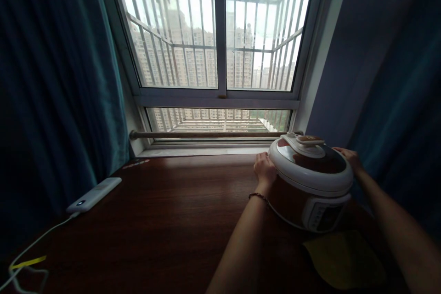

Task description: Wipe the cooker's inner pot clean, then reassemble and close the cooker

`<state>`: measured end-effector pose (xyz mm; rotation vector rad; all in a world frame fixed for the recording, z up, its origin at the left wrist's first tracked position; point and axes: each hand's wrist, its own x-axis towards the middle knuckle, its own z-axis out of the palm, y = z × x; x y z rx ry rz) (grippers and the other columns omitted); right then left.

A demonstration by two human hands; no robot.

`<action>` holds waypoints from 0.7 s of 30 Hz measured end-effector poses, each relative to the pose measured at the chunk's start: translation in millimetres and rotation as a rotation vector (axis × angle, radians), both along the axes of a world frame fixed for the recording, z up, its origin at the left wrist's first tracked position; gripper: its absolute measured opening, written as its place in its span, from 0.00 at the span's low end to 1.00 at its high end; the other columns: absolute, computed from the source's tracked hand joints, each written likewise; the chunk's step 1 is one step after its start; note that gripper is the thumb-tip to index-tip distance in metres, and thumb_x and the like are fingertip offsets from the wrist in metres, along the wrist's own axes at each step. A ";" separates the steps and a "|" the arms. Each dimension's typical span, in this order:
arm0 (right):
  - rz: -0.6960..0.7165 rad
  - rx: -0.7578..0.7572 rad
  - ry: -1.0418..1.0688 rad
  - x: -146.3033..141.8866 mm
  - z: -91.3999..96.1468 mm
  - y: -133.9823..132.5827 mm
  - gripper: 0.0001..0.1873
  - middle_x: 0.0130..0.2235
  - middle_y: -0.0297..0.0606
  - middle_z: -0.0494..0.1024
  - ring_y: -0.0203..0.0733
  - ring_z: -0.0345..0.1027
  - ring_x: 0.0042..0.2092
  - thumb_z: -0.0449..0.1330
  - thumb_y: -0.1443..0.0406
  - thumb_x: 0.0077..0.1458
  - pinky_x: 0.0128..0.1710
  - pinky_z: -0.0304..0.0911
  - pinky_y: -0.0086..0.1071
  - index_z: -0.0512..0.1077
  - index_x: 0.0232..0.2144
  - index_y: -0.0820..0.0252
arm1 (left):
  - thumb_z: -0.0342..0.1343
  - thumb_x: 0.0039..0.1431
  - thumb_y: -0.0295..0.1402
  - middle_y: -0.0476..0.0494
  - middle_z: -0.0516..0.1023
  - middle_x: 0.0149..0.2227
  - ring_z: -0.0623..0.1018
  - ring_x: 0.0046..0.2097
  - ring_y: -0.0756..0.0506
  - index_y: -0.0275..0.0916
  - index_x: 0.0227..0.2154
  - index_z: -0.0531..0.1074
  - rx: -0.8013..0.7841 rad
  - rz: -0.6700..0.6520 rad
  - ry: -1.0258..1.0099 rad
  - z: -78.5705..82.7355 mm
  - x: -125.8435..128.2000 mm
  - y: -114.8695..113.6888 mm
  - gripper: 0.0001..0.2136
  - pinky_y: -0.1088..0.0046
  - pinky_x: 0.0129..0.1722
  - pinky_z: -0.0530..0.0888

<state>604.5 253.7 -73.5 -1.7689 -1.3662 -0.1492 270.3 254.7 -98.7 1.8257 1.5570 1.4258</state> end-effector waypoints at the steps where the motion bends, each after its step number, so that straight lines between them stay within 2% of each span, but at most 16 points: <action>1: 0.033 -0.020 0.027 2.9 -0.6 2.1 0.14 0.37 0.48 0.78 0.40 0.70 0.38 0.51 0.75 0.45 0.37 0.59 0.29 0.70 0.15 0.60 | 0.38 0.61 0.31 0.38 0.72 0.42 0.71 0.44 0.42 0.38 0.40 0.69 -0.004 -0.002 0.003 0.1 1.1 0.8 0.15 0.68 0.43 0.65; 6: 0.087 -0.083 0.097 17.6 -6.5 12.6 0.12 0.41 0.49 0.76 0.42 0.68 0.42 0.53 0.75 0.45 0.42 0.56 0.31 0.69 0.16 0.60 | 0.38 0.61 0.30 0.37 0.72 0.43 0.70 0.45 0.42 0.39 0.41 0.69 -0.029 -0.007 0.015 1.5 5.4 5.0 0.14 0.67 0.44 0.65; 13: 0.083 -0.074 0.130 25.5 -9.0 22.0 0.11 0.42 0.54 0.75 0.42 0.68 0.42 0.54 0.77 0.43 0.43 0.55 0.31 0.68 0.15 0.61 | 0.38 0.61 0.30 0.36 0.71 0.43 0.70 0.46 0.42 0.37 0.41 0.69 -0.024 -0.014 -0.008 2.4 9.0 12.9 0.15 0.67 0.46 0.65; 21: 0.080 -0.074 0.222 22.5 -7.7 20.6 0.14 0.42 0.51 0.75 0.42 0.67 0.42 0.51 0.76 0.45 0.44 0.54 0.32 0.68 0.14 0.60 | 0.37 0.61 0.30 0.36 0.71 0.45 0.70 0.48 0.43 0.37 0.42 0.69 -0.035 -0.034 -0.014 -1.6 9.6 17.9 0.15 0.68 0.48 0.65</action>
